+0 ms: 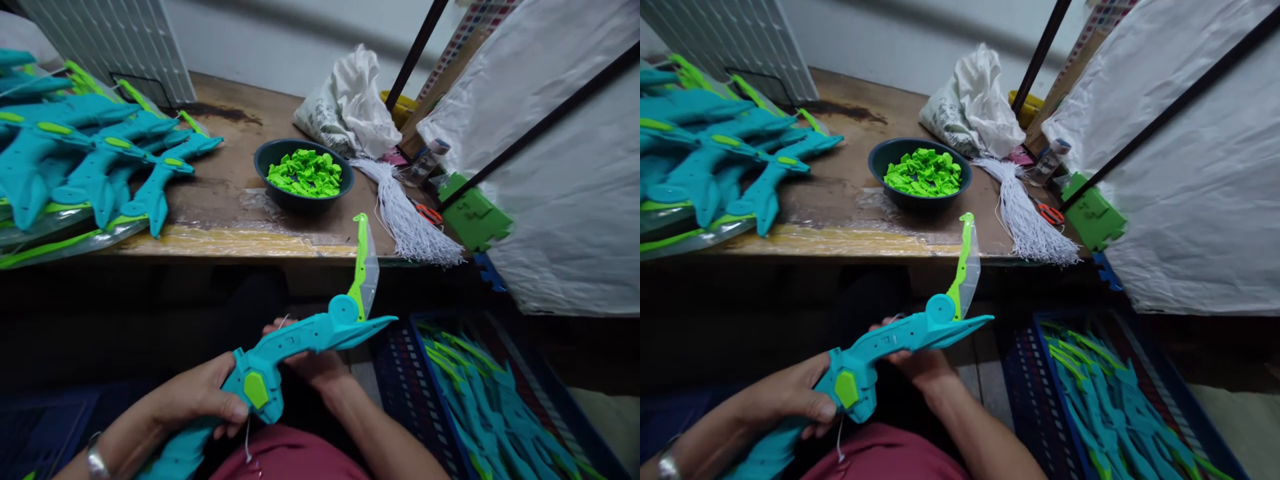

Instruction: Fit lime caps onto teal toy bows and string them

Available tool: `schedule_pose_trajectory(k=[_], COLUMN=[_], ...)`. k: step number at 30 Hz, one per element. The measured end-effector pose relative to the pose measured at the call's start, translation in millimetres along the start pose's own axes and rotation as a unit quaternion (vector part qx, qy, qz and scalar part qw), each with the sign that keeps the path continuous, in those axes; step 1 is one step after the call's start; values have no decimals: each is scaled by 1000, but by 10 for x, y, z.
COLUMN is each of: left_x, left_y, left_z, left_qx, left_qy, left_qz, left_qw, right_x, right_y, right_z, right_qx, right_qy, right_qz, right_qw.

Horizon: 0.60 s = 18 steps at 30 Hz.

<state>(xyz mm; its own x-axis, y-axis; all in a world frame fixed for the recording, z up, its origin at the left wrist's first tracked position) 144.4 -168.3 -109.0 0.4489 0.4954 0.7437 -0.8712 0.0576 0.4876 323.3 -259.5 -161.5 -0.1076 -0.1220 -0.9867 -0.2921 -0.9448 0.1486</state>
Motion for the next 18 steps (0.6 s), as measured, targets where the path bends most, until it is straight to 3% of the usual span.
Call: schedule_pose_trajectory(k=[4,9,18], left_x=[-88,-219,-386], left_y=[81,254,526], left_z=[3,-61,-296], left_qx=[-13,-13,68], left_qy=[-9,-24,-84], left_qz=[-23,-66,-146], left_qw=[1000,997,983], right_x=[2,-58,-109], right_y=[-344,-448,-212], right_z=[-423,-928,-1174], right_qx=[119,214,332], right_qy=[-175,-275,-242], right_qz=[14,32,22], right_qw=[977,937,911])
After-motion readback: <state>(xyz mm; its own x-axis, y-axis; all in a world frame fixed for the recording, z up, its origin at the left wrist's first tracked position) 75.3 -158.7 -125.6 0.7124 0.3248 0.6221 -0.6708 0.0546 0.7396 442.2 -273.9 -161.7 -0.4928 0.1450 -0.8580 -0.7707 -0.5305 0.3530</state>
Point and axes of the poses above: each hand's wrist, its own y-axis away from the middle knuckle, its own z-axis out of the palm, x = y × z, the point moved 2 cm from there along -y, towards the middle knuckle
